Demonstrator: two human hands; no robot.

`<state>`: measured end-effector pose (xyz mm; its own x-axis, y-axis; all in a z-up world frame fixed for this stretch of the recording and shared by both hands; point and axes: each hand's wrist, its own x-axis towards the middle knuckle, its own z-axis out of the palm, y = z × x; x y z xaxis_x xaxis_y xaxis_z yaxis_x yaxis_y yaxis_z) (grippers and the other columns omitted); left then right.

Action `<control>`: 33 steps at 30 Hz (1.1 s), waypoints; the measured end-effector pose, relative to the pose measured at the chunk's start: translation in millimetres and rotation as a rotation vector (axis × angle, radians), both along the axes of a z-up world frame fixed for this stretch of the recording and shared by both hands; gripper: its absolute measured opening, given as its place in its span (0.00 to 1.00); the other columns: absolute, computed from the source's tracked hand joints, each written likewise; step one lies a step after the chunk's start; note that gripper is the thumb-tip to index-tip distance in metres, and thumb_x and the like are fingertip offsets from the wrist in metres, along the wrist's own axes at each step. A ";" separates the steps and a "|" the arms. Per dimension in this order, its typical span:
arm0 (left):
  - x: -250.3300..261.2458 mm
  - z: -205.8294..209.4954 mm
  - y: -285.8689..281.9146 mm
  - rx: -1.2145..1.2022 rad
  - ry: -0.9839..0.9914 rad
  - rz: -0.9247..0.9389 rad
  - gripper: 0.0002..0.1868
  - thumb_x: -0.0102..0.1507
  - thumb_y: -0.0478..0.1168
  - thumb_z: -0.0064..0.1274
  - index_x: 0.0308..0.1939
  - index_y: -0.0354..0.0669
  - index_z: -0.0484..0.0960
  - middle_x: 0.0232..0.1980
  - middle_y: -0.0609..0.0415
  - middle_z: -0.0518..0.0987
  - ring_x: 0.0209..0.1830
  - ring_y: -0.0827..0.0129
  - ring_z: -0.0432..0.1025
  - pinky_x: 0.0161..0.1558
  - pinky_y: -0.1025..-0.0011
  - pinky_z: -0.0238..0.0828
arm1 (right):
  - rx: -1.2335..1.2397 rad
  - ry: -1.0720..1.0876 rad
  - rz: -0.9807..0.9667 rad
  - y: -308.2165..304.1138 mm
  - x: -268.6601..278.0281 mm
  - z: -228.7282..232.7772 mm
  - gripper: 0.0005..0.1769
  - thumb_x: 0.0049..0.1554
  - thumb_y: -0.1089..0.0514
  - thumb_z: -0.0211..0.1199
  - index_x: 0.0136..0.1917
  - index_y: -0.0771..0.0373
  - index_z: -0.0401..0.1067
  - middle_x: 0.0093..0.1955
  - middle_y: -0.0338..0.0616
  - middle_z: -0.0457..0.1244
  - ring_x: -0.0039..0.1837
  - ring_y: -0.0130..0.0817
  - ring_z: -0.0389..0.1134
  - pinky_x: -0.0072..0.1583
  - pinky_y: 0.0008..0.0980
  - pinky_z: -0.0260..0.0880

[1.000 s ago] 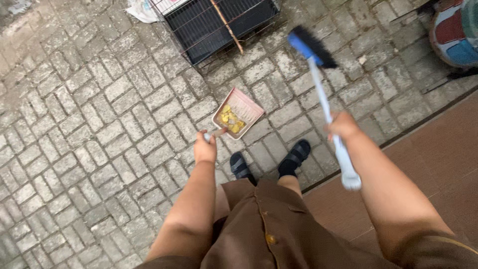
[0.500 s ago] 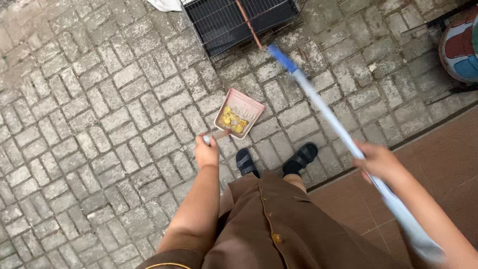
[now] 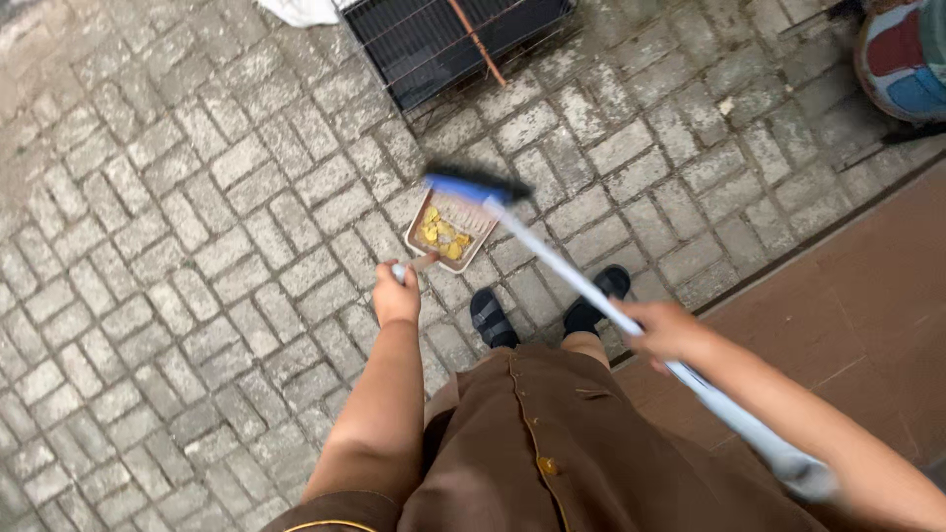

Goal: The person sweeps debris from a bricked courtyard into a dustpan using a broom and then picks up the broom head and reattaches it to the handle.

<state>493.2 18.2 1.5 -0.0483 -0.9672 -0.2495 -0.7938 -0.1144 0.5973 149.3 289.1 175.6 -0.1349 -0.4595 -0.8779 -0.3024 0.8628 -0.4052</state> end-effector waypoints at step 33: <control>-502.4 -62.2 215.0 0.321 0.046 -0.837 0.30 0.57 0.56 0.66 0.50 0.39 0.72 0.49 0.37 0.81 0.52 0.43 0.76 0.55 0.57 0.71 | -0.634 -0.271 -1.759 248.9 -254.5 -137.9 0.09 0.61 0.55 0.54 0.46 0.63 0.67 0.32 0.36 0.61 0.29 0.20 0.59 0.29 0.22 0.60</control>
